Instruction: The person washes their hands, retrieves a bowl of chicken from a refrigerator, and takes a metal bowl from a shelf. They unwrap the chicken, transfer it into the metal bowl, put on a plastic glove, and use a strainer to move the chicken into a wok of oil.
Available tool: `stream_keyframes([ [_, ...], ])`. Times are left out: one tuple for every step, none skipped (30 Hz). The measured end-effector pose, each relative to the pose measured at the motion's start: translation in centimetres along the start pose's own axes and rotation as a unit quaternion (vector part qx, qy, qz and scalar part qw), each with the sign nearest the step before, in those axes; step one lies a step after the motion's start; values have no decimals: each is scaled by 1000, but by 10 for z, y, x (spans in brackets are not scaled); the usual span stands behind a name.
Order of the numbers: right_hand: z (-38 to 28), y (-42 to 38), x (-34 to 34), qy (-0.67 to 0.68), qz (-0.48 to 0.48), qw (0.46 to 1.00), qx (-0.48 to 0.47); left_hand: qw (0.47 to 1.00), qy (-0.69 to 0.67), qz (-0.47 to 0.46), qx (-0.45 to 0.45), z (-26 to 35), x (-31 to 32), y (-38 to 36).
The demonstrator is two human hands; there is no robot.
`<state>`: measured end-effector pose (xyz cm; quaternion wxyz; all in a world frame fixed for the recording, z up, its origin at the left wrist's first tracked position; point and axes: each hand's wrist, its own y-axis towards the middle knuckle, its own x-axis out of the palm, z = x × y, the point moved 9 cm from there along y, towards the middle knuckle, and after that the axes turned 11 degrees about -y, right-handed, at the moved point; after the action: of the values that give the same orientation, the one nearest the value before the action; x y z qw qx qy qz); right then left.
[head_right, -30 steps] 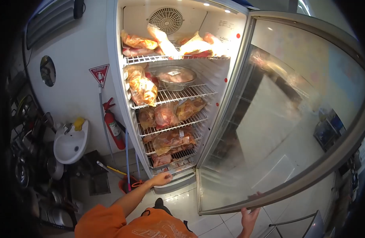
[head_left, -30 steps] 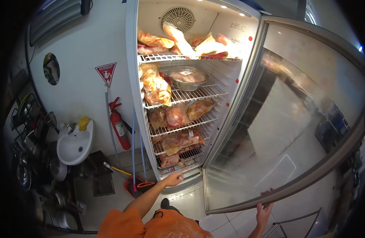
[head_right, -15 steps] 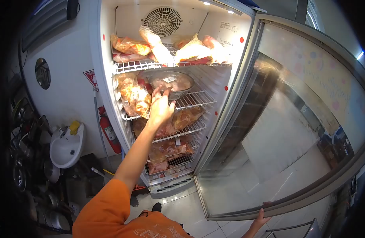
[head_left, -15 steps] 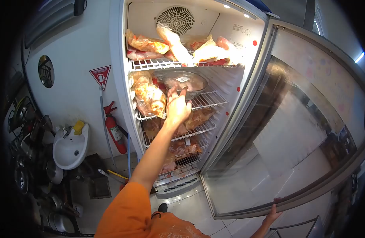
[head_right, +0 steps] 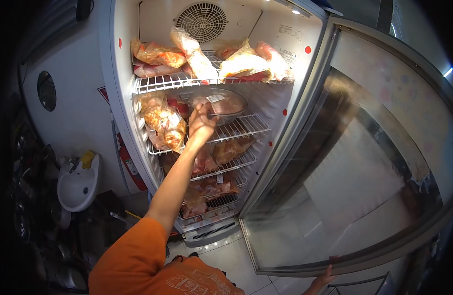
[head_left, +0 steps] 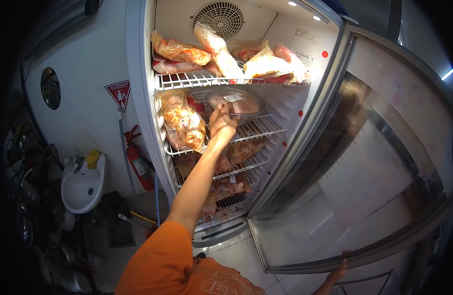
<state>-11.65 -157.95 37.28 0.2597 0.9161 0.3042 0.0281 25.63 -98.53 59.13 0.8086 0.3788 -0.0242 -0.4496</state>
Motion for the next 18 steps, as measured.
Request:
stream_keyframes([
  [0, 0, 1, -2, 2, 1000, 3, 998, -5, 39, 39, -1, -3, -1],
  [-2, 0, 2, 2, 1, 1000, 0, 994, -9, 78, 79, -4, -5, -3],
  [-4, 0, 3, 7, 0, 1000, -3, 975, 28, 161, 151, 15, -21, -8],
  [-7, 2, 4, 11, -1, 1000, -7, 986, -19, 121, 114, 11, -21, -5],
  [-9, 3, 6, 8, 1, 1000, -4, 992, -66, 82, 76, 7, -22, -6],
  [-11, 4, 7, 4, 4, 1000, 0, 992, -112, 40, 38, 11, -24, -9],
  [-13, 3, 7, -1, 5, 1000, 5, 982, -161, 77, 62, 16, -31, -16],
  [-14, 2, 8, 0, -6, 1000, 8, 972, -224, 59, 31, 12, -28, -20],
  [-15, 4, 9, 2, -19, 1000, 11, 957, -286, 42, 1, 7, -26, -24],
  [-14, 4, 8, 3, -31, 999, 13, 937, -346, 25, -31, 2, -23, -31],
  [-5, 5, 5, 6, -29, 999, 21, 949, -301, 62, 68, 15, -37, -39],
  [3, 5, 0, -1, 3, 999, 50, 938, -338, 55, 61, 19, -39, -47],
  [10, 2, -6, -8, 35, 996, 81, 925, -373, 47, 52, 27, -42, -59],
  [19, -4, -10, -16, 67, 991, 112, 912, -407, 39, 43, 32, -46, -70],
  [19, -15, -20, -74, 141, 982, 100, 929, -360, 47, 73, 39, -52, -79],
  [20, -34, -22, -131, 214, 964, 85, 942, -313, 56, 104, 47, -59, -88],
  [23, -57, -22, -188, 284, 938, 70, 907, -416, 32, 52, 49, -58, -98],
  [74, -91, -13, -176, 289, 923, 182, 908, -418, 12, 30, 48, -57, -108],
])
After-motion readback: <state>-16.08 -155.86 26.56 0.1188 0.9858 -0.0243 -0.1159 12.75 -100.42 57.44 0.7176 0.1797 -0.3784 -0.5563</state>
